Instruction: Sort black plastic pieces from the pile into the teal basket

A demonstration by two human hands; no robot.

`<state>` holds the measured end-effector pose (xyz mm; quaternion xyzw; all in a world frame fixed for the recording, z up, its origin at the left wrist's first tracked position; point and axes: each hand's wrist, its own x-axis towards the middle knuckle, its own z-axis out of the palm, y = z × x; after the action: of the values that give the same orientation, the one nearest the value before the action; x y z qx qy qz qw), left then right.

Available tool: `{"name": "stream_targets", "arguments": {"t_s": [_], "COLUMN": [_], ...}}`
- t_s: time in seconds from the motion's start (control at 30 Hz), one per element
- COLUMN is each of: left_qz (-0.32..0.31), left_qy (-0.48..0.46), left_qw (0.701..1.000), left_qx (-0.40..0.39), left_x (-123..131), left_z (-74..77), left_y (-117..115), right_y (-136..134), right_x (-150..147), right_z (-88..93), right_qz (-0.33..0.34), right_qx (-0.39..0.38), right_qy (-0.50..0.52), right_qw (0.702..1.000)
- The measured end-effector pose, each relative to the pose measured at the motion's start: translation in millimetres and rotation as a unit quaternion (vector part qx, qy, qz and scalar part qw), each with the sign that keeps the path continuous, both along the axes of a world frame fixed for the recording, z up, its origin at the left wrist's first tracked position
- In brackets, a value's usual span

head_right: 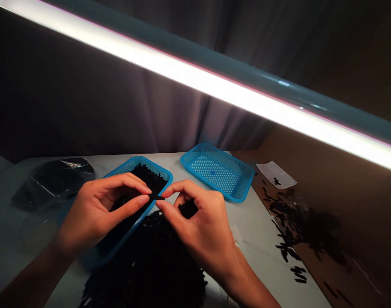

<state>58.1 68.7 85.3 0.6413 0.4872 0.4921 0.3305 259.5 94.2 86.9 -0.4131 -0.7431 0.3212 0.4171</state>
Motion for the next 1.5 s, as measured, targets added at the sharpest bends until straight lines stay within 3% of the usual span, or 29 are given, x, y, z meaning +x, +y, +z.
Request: {"name": "stream_targets", "arguments": {"t_s": [0.27,0.33,0.43,0.5,0.57,0.7,0.77,1.0,1.13,1.23,1.37,1.5], "left_qz": [0.003,0.058,0.204,0.244,0.195,-0.022,-0.064,-0.068,0.010,0.059,0.059,0.057], "left_qy": [0.038,0.080,0.166,0.180,0.166,0.146,0.133,0.079,0.053,0.019,-0.008,-0.007], "left_qw": [0.999,0.993,0.952,0.937,0.954,0.979,0.981,0.994,0.998,0.998,0.998,0.998], "left_qx": [0.036,0.069,0.156,0.173,0.159,0.140,0.126,0.029,0.038,0.031,0.012,0.036], "left_x": [0,-5,-16,-21,-20,-2,9,15,9,7,7,5], "left_z": [1.9,2.3,3.0,3.5,3.3,-3.0,-8.2,-10.5,-3.3,-0.3,0.2,-0.5], "left_y": [-3,0,7,10,10,2,0,0,1,1,1,1], "right_y": [-4,-1,5,9,12,15,16,12,14,14,10,7], "right_x": [0,1,0,-3,-6,-13,-14,-10,-8,-5,-1,-1], "right_z": [1.1,-0.1,-1.6,-2.4,-4.2,-13.1,-18.1,-17.6,-11.4,-6.9,-2.4,-1.2], "right_qz": [0.002,0.001,0.012,0.026,0.049,0.139,0.167,0.207,0.182,0.136,0.079,0.052], "right_qx": [0.028,0.024,-0.009,-0.047,-0.109,-0.250,-0.279,-0.295,-0.299,-0.254,-0.139,-0.081], "right_qy": [0.008,-0.001,-0.020,-0.012,0.029,0.129,0.157,0.146,0.139,0.118,0.084,0.079], "right_qw": [1.000,1.000,1.000,0.998,0.992,0.950,0.933,0.921,0.926,0.950,0.983,0.992]}}
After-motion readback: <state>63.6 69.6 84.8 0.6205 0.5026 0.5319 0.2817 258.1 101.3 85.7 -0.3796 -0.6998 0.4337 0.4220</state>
